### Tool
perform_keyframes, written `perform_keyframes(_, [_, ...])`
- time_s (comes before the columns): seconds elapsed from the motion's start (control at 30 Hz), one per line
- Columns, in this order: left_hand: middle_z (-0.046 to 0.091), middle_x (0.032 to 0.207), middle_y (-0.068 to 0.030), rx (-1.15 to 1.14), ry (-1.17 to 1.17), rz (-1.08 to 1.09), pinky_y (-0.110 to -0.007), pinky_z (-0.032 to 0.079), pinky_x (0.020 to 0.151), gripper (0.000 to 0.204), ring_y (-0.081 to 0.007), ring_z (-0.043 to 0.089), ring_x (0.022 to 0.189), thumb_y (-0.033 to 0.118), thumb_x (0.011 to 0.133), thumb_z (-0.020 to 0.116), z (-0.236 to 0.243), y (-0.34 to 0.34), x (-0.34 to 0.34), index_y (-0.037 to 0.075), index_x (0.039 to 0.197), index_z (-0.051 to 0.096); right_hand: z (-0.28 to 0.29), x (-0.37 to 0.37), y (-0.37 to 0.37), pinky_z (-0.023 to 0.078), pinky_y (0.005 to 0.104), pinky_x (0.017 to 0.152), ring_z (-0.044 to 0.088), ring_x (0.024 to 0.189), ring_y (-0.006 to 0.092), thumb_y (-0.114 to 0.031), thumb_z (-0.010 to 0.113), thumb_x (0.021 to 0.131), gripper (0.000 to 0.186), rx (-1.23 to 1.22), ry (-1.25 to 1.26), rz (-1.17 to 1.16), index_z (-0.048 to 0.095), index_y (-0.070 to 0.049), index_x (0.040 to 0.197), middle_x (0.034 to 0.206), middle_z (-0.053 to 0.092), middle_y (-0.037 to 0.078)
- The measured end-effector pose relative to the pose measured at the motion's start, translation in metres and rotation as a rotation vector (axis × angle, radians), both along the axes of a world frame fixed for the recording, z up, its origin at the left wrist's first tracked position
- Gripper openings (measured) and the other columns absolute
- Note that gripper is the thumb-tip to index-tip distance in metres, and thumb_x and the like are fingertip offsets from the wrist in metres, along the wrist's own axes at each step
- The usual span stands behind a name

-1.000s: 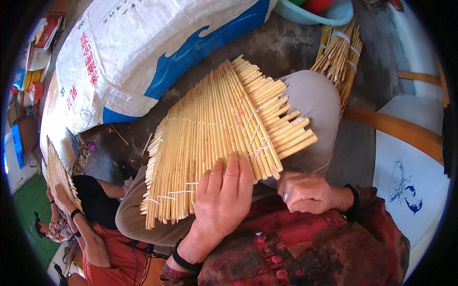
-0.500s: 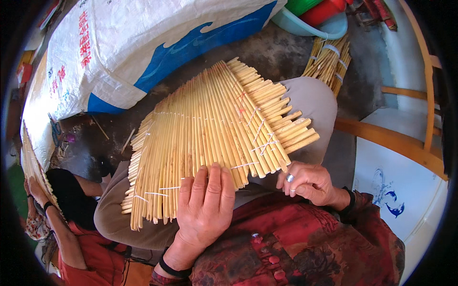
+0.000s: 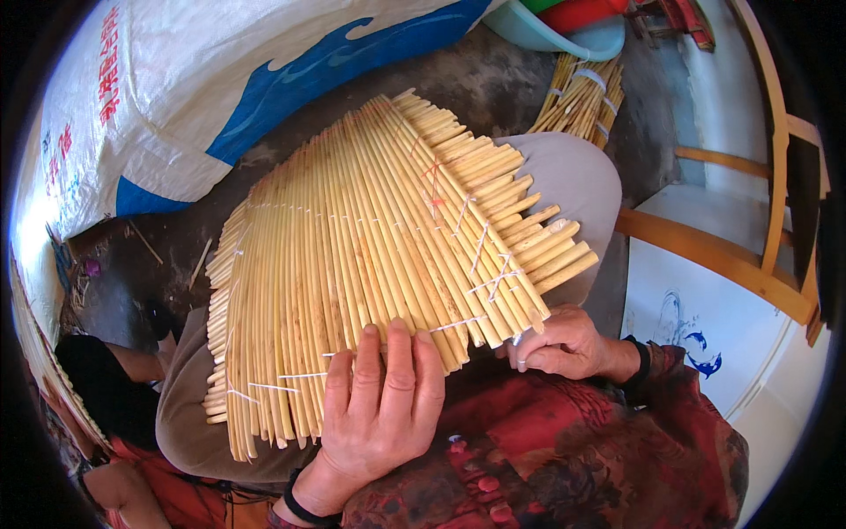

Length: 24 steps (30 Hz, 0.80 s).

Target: The person weaves a bamboo mat by threading a cord through multiple wooden slats, aligning them together and securing the edges by hand.

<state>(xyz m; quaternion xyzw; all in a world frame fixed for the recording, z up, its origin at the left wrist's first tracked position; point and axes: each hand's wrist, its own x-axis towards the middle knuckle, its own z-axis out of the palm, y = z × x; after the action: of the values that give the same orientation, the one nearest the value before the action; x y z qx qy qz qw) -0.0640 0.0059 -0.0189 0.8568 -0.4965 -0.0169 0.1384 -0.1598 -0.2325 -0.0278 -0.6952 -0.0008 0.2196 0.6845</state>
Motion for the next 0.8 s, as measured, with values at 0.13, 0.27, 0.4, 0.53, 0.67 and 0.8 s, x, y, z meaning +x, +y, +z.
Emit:
perform_keyframes(0.13, [0.062, 0.107, -0.017, 0.015, 0.005, -0.006, -0.039, 0.05, 0.075, 0.02, -0.0289, 0.062, 0.093, 0.008, 0.087, 0.054, -0.001, -0.001, 0.0, -0.003, 0.102, 0.06, 0.001, 0.001, 0.001, 0.046, 0.0338, 0.071, 0.06, 0.079, 0.025, -0.008, 0.059, 0.088, 0.007, 0.035, -0.005, -0.007, 0.059, -0.003, 0.084, 0.083, 0.062, 0.01])
perform_keyframes(0.27, [0.062, 0.104, -0.015, 0.039, -0.031, 0.011, -0.039, 0.05, 0.074, 0.021, -0.0279, 0.063, 0.09, 0.013, 0.086, 0.056, -0.001, -0.003, -0.002, 0.001, 0.103, 0.06, -0.002, -0.002, 0.004, 0.045, 0.0348, 0.07, 0.06, 0.079, 0.0266, -0.008, 0.059, 0.088, 0.007, 0.073, -0.064, -0.013, 0.058, -0.003, 0.084, 0.082, 0.06, 0.01])
perform_keyframes(0.4, [0.063, 0.104, -0.0147, 0.045, -0.074, 0.054, -0.041, 0.049, 0.077, 0.022, -0.0278, 0.063, 0.092, 0.012, 0.088, 0.053, 0.002, -0.017, -0.004, 0.0, 0.105, 0.06, -0.009, -0.001, 0.004, 0.044, 0.0359, 0.068, 0.057, 0.078, 0.0276, -0.008, 0.06, 0.087, 0.007, 0.136, -0.161, 0.005, 0.058, -0.002, 0.085, 0.081, 0.058, 0.01])
perform_keyframes(0.53, [0.063, 0.103, -0.0131, 0.091, -0.062, 0.014, -0.041, 0.048, 0.079, 0.022, -0.0262, 0.063, 0.092, 0.013, 0.088, 0.051, 0.006, -0.039, 0.0, 0.002, 0.106, 0.059, -0.012, 0.001, 0.007, 0.044, 0.0365, 0.067, 0.055, 0.076, 0.0286, -0.01, 0.061, 0.087, 0.009, 0.222, -0.232, 0.005, 0.058, -0.002, 0.084, 0.08, 0.056, 0.01])
perform_keyframes(0.67, [0.063, 0.104, -0.0105, 0.137, -0.071, 0.017, -0.037, 0.05, 0.075, 0.024, -0.0252, 0.064, 0.092, 0.013, 0.086, 0.051, 0.001, -0.05, 0.001, 0.003, 0.107, 0.059, -0.015, 0.0, 0.007, 0.043, 0.0367, 0.067, 0.054, 0.076, 0.0293, -0.009, 0.061, 0.088, 0.01, 0.224, -0.281, -0.008, 0.057, -0.001, 0.084, 0.079, 0.055, 0.01])
perform_keyframes(0.8, [0.063, 0.107, -0.0099, 0.117, 0.023, 0.013, -0.034, 0.051, 0.073, 0.027, -0.0255, 0.064, 0.091, 0.012, 0.084, 0.052, 0.001, -0.05, 0.004, 0.003, 0.109, 0.059, -0.018, -0.005, 0.008, 0.043, 0.0383, 0.067, 0.053, 0.076, 0.0306, -0.008, 0.06, 0.088, 0.01, 0.31, -0.297, -0.07, 0.057, 0.0, 0.083, 0.077, 0.052, 0.011])
